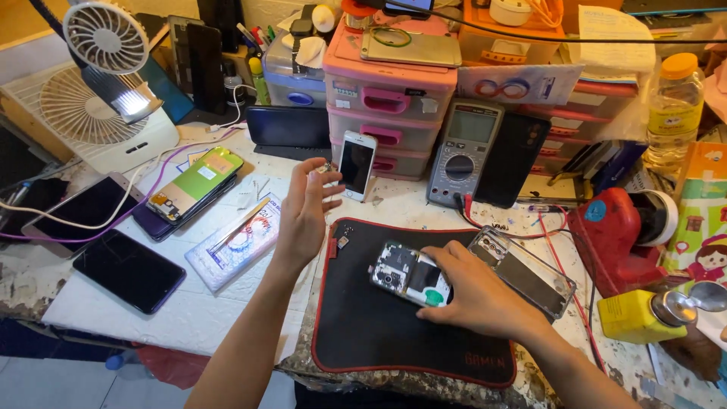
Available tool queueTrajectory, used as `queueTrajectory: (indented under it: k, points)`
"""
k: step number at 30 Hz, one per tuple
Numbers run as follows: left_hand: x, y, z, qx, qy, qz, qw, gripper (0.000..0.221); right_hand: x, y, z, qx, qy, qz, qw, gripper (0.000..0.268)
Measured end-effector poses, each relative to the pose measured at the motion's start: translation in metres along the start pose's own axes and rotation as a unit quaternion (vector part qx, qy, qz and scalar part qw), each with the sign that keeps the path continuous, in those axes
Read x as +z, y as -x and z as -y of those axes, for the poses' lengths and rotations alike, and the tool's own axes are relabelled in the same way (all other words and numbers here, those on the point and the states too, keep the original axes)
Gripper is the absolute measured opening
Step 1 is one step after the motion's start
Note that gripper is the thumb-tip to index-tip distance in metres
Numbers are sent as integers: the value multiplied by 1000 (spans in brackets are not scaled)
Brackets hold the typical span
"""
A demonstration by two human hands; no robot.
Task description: Inspecting and reassembling the internal components of a mobile phone on a repair bench.
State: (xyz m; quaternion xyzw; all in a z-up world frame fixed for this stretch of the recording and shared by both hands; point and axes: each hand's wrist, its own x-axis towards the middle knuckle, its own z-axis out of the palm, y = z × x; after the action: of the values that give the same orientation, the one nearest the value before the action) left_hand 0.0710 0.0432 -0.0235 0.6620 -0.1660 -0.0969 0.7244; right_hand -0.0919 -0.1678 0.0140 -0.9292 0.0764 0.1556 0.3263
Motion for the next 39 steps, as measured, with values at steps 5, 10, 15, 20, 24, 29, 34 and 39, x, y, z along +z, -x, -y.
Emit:
queueTrajectory:
  k: [5, 10, 15, 20, 24, 29, 34, 39]
  points:
    - [-7, 0, -19, 10, -188, -78, 979, 40, 18, 0, -7, 38, 89, 89, 991, 90]
    - [-18, -6, -16, 6, -236, -58, 970, 34, 25, -8, -28, -3, 104, 78, 992, 100]
    - [-34, -9, -19, 32, -249, -68, 966, 25, 27, -12, -34, 1, 111, 89, 990, 104]
    - [-38, -11, -15, 12, -266, -101, 959, 25, 30, -13, -42, 9, 102, 92, 990, 111]
    - [-30, -7, -14, 27, -273, -73, 959, 25, 33, -11, -48, -43, 73, 56, 995, 109]
    - [-20, -3, -19, 24, -297, -56, 953, 29, 45, -8, -66, -230, 90, -92, 965, 104]
    - [-19, -3, -19, 22, -311, -61, 948, 31, 55, -6, -80, -273, 99, -149, 945, 105]
    - [-12, 0, -28, 7, -306, -67, 950, 34, 62, -2, -89, -280, 114, -179, 936, 98]
